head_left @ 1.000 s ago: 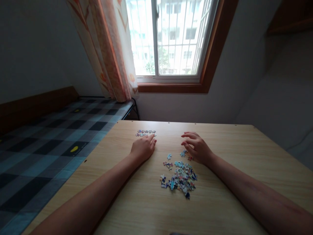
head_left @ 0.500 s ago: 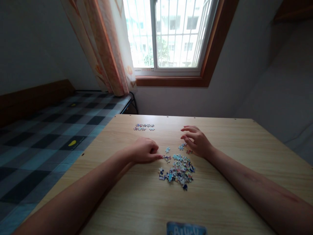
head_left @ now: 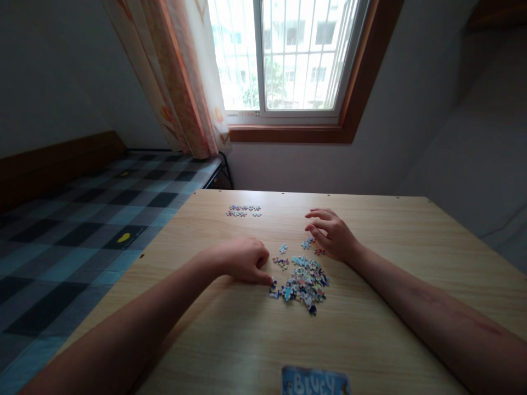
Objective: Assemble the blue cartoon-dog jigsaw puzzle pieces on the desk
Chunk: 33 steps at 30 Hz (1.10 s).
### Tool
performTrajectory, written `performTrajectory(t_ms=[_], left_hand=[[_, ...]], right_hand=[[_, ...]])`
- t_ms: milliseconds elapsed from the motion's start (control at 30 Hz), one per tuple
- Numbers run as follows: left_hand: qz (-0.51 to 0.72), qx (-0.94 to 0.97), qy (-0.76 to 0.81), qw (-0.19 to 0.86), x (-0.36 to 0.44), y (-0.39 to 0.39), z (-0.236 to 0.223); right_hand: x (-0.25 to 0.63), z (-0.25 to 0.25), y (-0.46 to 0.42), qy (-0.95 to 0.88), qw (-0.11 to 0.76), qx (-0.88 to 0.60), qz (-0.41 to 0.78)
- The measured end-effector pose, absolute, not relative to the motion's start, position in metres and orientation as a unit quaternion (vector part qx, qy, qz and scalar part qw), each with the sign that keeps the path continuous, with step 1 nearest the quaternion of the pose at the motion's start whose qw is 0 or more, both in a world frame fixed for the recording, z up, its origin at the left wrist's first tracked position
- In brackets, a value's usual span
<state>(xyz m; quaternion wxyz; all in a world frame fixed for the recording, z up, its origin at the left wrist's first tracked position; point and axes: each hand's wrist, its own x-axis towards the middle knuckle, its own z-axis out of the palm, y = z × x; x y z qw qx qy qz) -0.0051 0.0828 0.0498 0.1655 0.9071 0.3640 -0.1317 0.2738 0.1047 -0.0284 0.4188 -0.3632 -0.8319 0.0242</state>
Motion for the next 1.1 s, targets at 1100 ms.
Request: performTrajectory(t_ms=[1100], left_hand=[[-0.054,0.86,0.502,0.07,-0.048,0.119,0.052]], right_hand=[[0.273,-0.027,0.104,-0.835,0.417,-0.358,0.018]])
